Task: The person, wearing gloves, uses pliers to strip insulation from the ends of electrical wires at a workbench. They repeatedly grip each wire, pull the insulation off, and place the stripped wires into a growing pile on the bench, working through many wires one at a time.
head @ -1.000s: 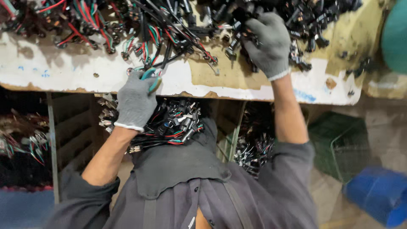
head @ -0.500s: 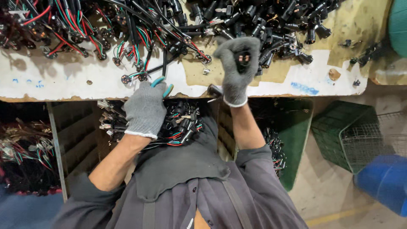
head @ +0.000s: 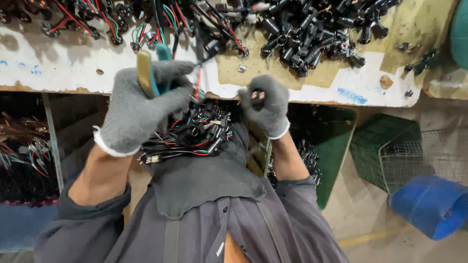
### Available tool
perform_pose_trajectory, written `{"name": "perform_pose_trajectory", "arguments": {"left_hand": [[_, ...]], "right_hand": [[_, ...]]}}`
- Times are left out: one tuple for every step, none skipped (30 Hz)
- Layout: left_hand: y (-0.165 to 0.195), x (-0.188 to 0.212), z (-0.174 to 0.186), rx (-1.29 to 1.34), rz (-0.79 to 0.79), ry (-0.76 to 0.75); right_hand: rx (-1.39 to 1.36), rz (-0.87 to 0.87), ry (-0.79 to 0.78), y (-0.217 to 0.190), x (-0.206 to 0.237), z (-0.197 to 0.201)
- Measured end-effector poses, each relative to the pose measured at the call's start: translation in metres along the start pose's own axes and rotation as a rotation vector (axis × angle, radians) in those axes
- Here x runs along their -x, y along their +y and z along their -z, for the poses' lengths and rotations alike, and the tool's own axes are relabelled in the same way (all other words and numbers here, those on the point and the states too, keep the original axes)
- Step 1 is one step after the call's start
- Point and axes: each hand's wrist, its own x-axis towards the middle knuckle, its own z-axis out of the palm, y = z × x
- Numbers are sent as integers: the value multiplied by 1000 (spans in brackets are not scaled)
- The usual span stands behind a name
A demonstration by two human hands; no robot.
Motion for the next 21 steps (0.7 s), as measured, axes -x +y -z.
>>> {"name": "perform_pose_trajectory", "arguments": {"left_hand": [[1, 5, -5, -14, 42, -21], [-1, 8, -10, -30, 73, -41], [-5, 9, -18, -64, -7, -57], [-11, 9, -26, -99, -80, -69], [-17, 9, -32, -135, -145, -85], [-23, 7, -37, -172, -231, -65], [-27, 6, -42, -205, -314, -44], [-28, 4, -44, -237, -395, -25], [-27, 2, -45, -291, -438, -16], [-23, 3, -42, -347, -488, -6], [-17, 3, -39, -403, -538, 10], [-9, 7, -33, -439, -584, -16], [-1, 8, -26, -456, -623, -32], [6, 12, -19, -432, -654, -17], [10, 18, -11, -369, -687, 25], [11, 26, -3, -284, -741, 161], [8, 37, 3, -169, -800, 318], [0, 45, 6, -99, -867, 419], [-11, 49, 5, -108, -904, 342], [-24, 53, 1, -142, -943, 208], [-38, 52, -6, -208, -977, -34]], "right_hand": [[48, 46, -37, -1, 1, -2], [62, 72, -90, -2, 0, -5], [75, 98, -145, -4, -1, -8], [84, 119, -203, -5, -3, -11], [51, 160, -242, -7, -4, -13], [18, 199, -283, -9, -5, -14], [-15, 237, -330, -10, -5, -15], [-31, 202, -364, -12, -6, -16], [-44, 167, -392, -13, -6, -18], [-56, 138, -418, -13, -6, -19], [-186, 122, -421, -14, -6, -21], [-320, 104, -426, -15, -5, -23], [-454, 84, -432, -15, -4, -24], [-299, 67, -456, -17, -3, -26], [-146, 53, -472, -17, -3, -28], [3, 33, -480, -19, -3, -30], [5, 117, -483, -21, -1, -32], [7, 199, -490, -24, 1, -33], [9, 276, -498, -28, 3, -37], [53, 214, -610, -32, 5, -40], [96, 158, -723, -36, 5, -45]]}}
